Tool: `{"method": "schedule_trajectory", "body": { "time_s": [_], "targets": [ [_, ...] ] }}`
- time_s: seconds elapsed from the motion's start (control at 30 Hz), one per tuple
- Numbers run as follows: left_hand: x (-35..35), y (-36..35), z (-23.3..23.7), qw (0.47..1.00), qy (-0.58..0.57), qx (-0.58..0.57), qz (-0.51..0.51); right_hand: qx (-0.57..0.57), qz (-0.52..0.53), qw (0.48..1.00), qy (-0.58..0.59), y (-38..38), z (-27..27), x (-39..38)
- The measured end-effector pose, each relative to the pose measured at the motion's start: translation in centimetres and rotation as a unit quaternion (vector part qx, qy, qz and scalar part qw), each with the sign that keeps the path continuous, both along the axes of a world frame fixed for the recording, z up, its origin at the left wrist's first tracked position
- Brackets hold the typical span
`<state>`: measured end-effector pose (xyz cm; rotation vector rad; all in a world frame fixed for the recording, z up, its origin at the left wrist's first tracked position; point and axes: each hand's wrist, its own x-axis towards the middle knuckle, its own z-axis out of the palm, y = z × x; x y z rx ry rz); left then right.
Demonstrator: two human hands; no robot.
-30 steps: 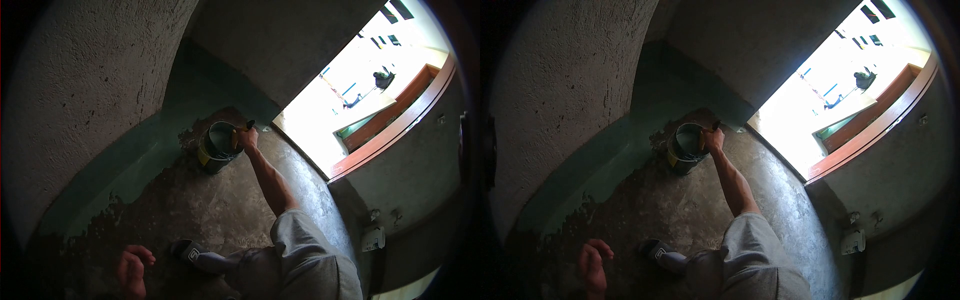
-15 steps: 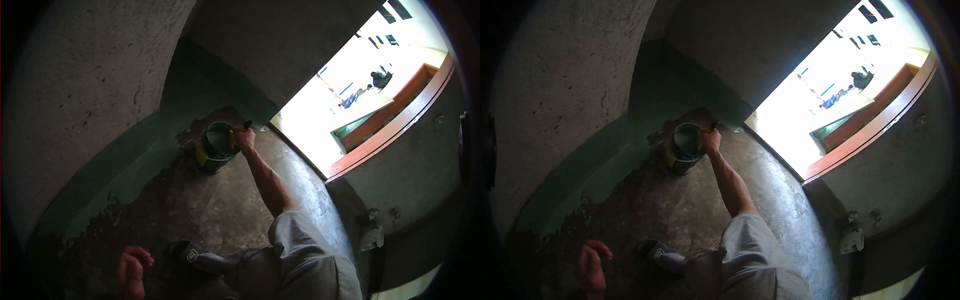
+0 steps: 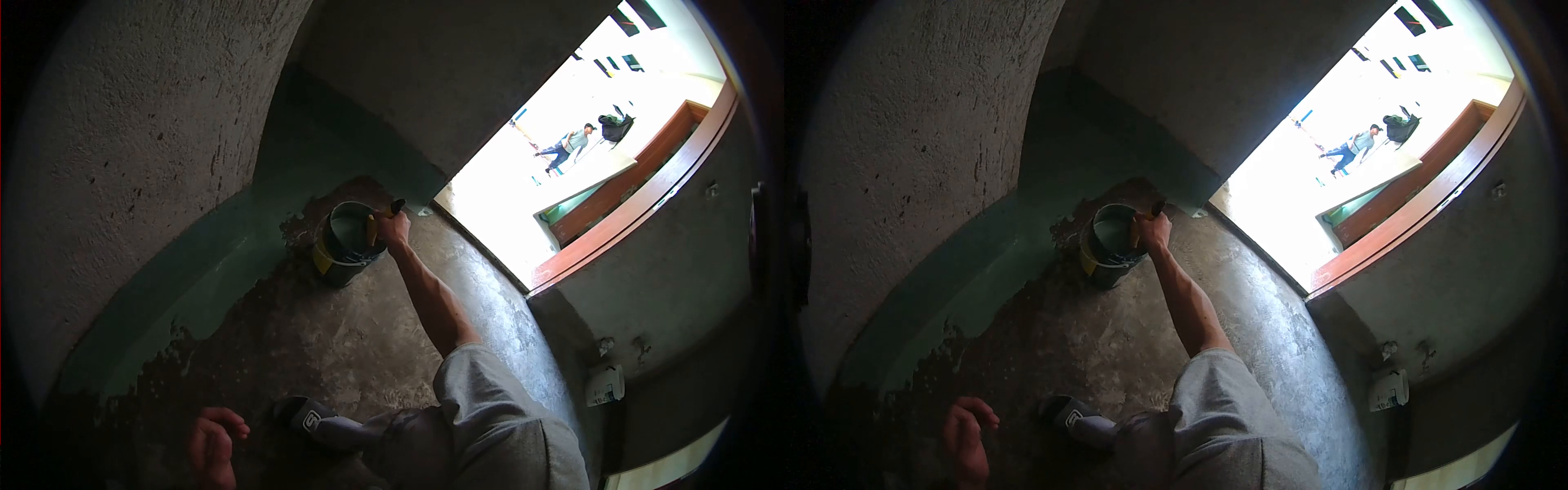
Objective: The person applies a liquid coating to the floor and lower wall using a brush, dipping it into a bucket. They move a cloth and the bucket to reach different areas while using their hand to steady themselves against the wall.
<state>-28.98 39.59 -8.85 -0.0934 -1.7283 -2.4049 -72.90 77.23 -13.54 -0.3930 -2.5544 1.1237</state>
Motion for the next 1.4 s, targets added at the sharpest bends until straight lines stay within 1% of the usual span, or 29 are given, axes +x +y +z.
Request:
{"method": "schedule_trajectory", "body": {
  "time_s": [0.07,0.23,0.27,0.33,0.37,0.47,0.67,0.83,0.93,1.03,1.13,1.23,1.33,1.4],
  "targets": [
    [0.0,0.9,0.0,0.999,-0.028,0.008,0.04,-0.008,-0.003,1.0,-0.005,-0.2,0.3,0.3],
    [0.0,1.0,0.3,0.998,-0.035,0.009,0.045,-0.015,-0.005,1.0,-0.016,-0.1,0.1,0.2],
    [0.0,1.0,0.3,0.998,-0.037,0.012,0.047,0.003,-0.008,1.0,-0.01,0.0,-0.2,-0.1],
    [0.2,0.1,0.2,1.0,-0.014,0.001,0.006,0.038,-0.013,0.999,0.002,0.1,-0.4,-0.3],
    [0.2,-0.3,0.2,1.0,-0.002,-0.005,-0.014,0.034,-0.017,0.999,0.0,0.0,-0.2,-0.2],
    [0.3,1.0,0.3,0.997,-0.047,0.001,0.059,0.02,-0.022,1.0,-0.006,-0.5,0.7,0.4],
    [0.2,0.9,1.1,0.997,-0.05,-0.01,0.061,0.014,-0.024,1.0,-0.003,-0.3,0.9,0.3],
    [0.4,0.8,0.6,0.996,-0.061,0.003,0.063,-0.002,-0.026,0.999,-0.024,0.1,0.6,0.0],
    [0.4,0.7,0.7,0.997,-0.057,0.003,0.059,0.044,-0.034,0.998,-0.01,0.5,-0.2,-0.7],
    [0.4,0.7,0.7,0.997,-0.056,0.002,0.056,0.044,-0.038,0.998,-0.022,1.2,-0.9,-1.3],
    [0.5,0.7,0.6,0.997,-0.053,0.006,0.055,0.043,-0.059,0.997,0.001,1.4,-1.3,-1.8],
    [0.5,0.7,0.4,0.997,-0.051,0.006,0.054,0.019,-0.045,0.998,-0.038,0.8,0.7,-0.3],
    [0.5,0.6,0.3,0.998,-0.044,0.006,0.05,-0.04,-0.04,0.997,-0.051,-0.4,2.7,1.4],
    [0.5,0.5,0.1,0.998,-0.04,0.008,0.049,-0.02,-0.062,0.998,-0.02,0.7,0.8,0.0]
  ]
}}
